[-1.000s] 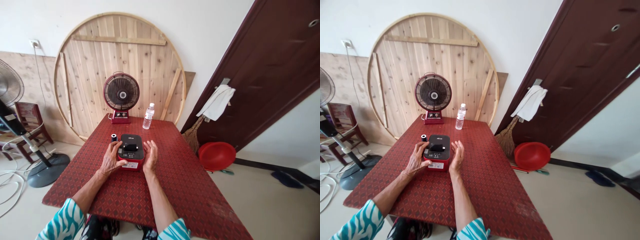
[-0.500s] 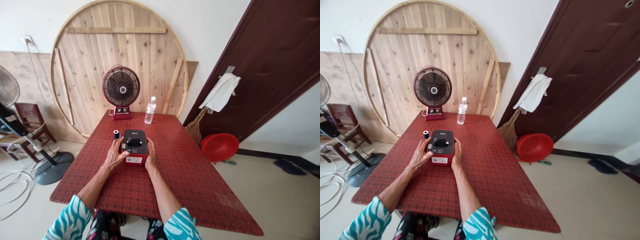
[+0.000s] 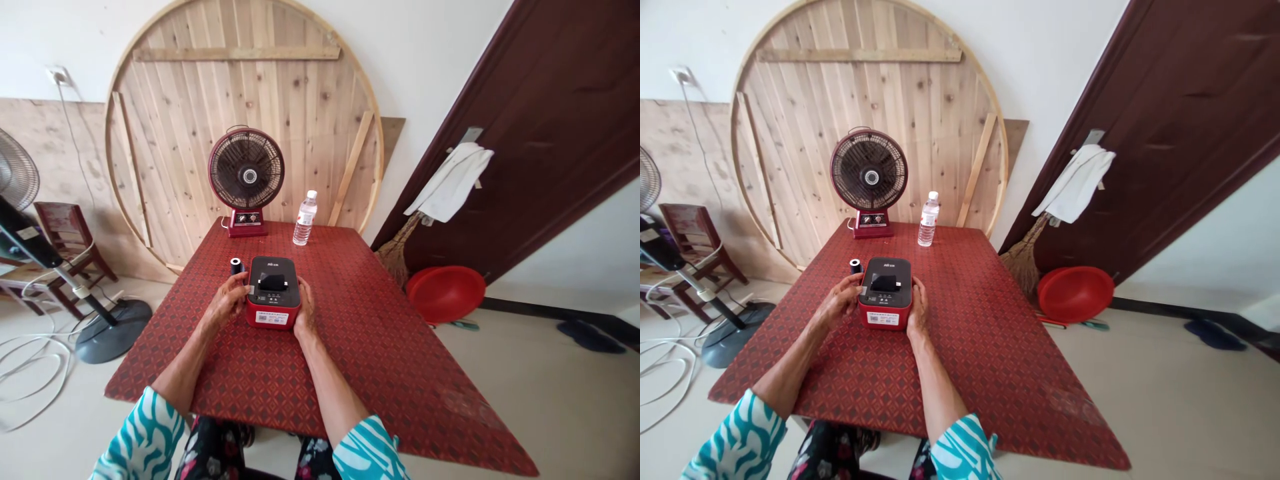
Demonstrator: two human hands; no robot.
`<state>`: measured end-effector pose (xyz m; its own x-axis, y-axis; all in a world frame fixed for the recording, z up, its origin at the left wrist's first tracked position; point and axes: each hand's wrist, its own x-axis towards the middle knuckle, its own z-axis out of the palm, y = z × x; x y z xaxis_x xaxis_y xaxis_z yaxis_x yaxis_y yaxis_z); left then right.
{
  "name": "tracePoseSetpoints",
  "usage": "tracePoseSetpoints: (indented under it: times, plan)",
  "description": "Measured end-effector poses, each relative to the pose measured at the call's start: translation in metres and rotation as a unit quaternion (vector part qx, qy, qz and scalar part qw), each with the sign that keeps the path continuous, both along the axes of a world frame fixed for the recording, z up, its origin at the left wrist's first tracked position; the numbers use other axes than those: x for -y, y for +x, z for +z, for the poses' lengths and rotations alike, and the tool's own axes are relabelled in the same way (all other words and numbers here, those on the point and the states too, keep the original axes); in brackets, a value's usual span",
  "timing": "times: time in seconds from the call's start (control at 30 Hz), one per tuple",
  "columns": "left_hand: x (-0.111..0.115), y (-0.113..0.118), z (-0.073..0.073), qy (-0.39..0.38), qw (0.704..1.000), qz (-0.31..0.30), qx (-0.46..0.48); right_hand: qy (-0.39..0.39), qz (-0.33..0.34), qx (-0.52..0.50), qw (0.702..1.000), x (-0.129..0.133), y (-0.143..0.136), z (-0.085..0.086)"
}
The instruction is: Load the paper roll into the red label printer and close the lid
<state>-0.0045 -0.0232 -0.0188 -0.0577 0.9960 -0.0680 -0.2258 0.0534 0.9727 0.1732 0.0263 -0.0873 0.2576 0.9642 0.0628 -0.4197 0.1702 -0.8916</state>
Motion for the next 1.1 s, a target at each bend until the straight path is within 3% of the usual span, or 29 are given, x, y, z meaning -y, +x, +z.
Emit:
tracePoseSetpoints:
  times: [0.3,0.8,0.97,1.1]
  plan:
    - [-0.008,-0.006,0.0,-0.082,0.989,-0.044,0.113,-0.016,0.002,-0.031,0.999,0.002,-0.001,0.005]
    - [-0.009,-0.002,-0.006,-0.058,0.997,-0.02,0.055,-0.01,0.006,-0.004,1.0,0.004,0.002,0.004]
    - [-0.011,-0.012,-0.002,-0.047,0.998,-0.035,-0.006,0.007,0.011,-0.009,1.0,0.002,0.001,0.003]
    - [-0.021,-0.02,0.018,0.02,0.99,-0.031,-0.138,0.009,0.006,-0.015,1.0,0.0,-0.001,0.001]
